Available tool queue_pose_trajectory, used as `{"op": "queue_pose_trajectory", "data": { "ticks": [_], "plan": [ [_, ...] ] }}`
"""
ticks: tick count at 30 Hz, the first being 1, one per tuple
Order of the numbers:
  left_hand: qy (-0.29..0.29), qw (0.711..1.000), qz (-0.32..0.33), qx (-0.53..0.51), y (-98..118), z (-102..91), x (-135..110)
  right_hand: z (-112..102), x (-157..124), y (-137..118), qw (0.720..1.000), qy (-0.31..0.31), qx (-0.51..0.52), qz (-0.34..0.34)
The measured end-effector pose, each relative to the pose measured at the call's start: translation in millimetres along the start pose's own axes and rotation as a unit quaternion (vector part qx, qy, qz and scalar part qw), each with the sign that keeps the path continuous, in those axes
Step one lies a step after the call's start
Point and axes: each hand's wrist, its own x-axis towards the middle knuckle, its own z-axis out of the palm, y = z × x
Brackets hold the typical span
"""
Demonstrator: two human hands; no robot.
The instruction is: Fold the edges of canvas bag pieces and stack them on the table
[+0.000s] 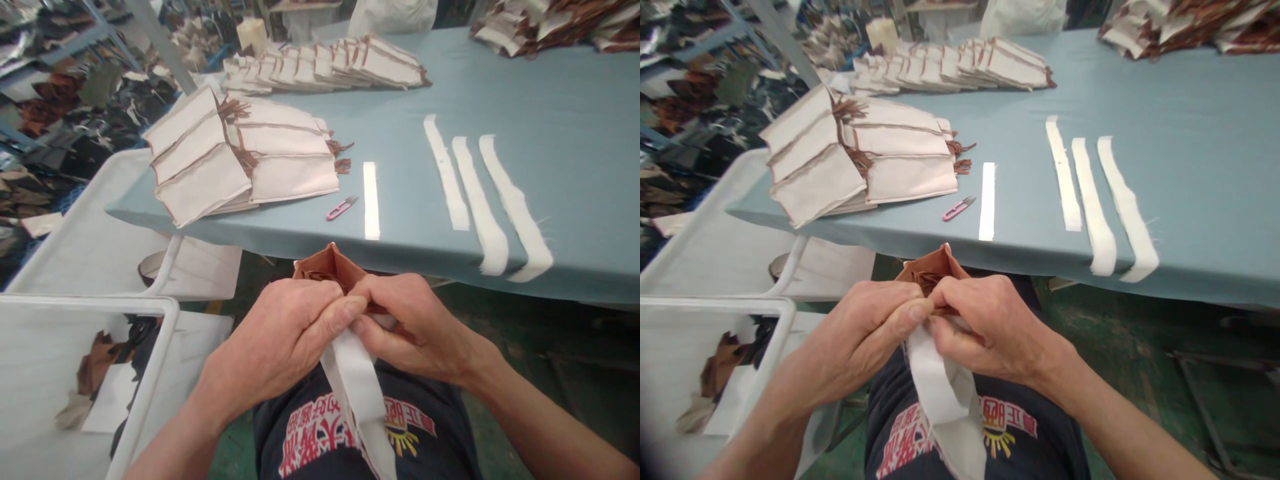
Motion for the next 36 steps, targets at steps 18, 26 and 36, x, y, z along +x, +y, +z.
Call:
{"op": "queue_pose_trajectory", "data": {
  "ticks": [18, 26, 36],
  "plan": [
    [0.055, 0.917, -0.076, -0.389, -45.9, 52.5, -1.0, 0.0, -5.8, 13.3, 0.999, -0.013, 0.012, -0.026],
    [-0.011, 0.933, -0.066, -0.355, -32.5, 37.2, -2.4, -9.3, -16.4, -5.7, 0.988, -0.024, -0.135, -0.076],
    [-0.087, 0.969, 0.030, -0.227, 11.3, 21.1, -26.1, -15.8, -24.9, -36.6, 0.991, -0.074, -0.067, -0.086]
  ]
}}
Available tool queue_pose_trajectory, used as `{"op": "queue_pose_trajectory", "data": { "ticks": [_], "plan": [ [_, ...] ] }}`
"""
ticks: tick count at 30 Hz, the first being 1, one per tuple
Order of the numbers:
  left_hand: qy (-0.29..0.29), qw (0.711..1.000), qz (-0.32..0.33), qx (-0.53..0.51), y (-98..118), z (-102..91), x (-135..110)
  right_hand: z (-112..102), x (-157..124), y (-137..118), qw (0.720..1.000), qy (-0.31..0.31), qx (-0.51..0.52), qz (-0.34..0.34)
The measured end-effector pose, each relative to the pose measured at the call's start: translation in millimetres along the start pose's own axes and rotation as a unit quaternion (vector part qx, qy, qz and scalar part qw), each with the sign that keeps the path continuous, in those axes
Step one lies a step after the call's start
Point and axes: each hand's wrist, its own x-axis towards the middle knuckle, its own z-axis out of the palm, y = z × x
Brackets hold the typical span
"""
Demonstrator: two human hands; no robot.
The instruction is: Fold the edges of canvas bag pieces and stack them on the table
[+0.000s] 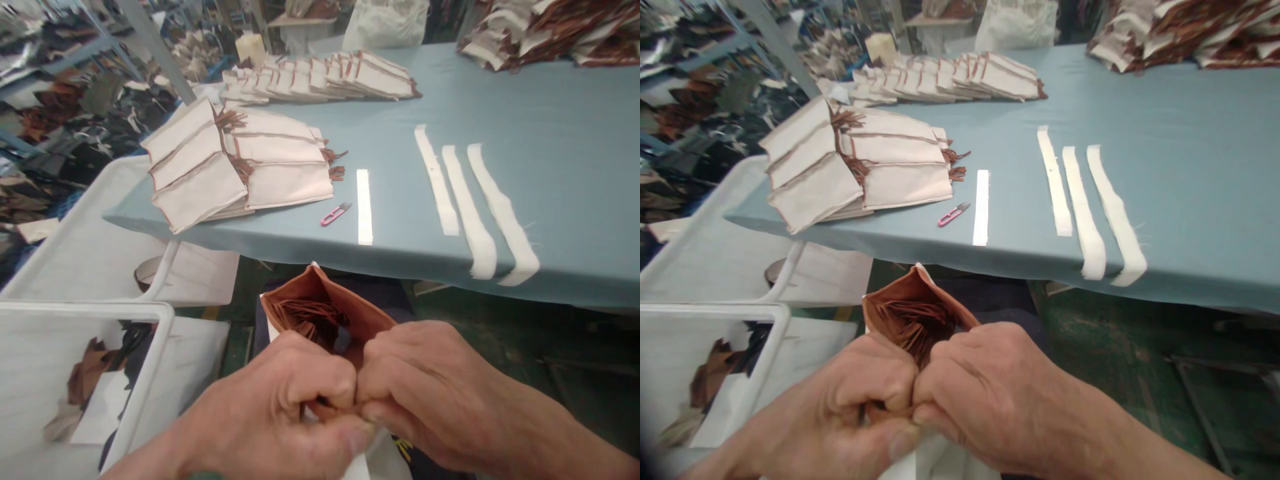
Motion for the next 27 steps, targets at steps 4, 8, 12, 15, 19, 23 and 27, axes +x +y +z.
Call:
{"op": "queue_pose_trajectory", "data": {
  "ticks": [4, 8, 12, 15, 19, 23, 27],
  "plan": [
    [0.036, 0.996, 0.061, -0.049, -4.1, 19.6, -1.9, 15.4, -3.3, 12.1, 0.994, 0.052, 0.095, -0.001],
    [0.043, 0.995, 0.043, -0.082, -7.7, 28.9, -0.1, 27.2, -15.1, 27.1, 0.985, 0.064, 0.162, 0.017],
    [0.003, 0.998, 0.046, -0.033, -8.4, 30.0, 1.3, 18.9, -20.0, 34.3, 0.965, -0.009, 0.230, 0.127],
    [-0.024, 0.992, 0.087, 0.092, -11.6, 35.8, 1.5, 4.1, -9.3, 34.9, 0.920, -0.084, 0.291, 0.247],
    [-0.021, 0.979, 0.119, 0.166, -16.8, 52.6, 3.3, -2.5, 24.2, 36.9, 0.890, -0.167, 0.282, 0.318],
    [-0.003, 0.966, 0.139, 0.216, -22.8, 72.6, 18.3, 10.0, 58.7, 40.8, 0.900, -0.277, 0.155, 0.299],
    [0.037, 0.944, 0.157, 0.288, -25.9, 95.1, 58.5, 11.1, 76.6, 43.6, 0.920, -0.251, 0.157, 0.255]
  ]
}}
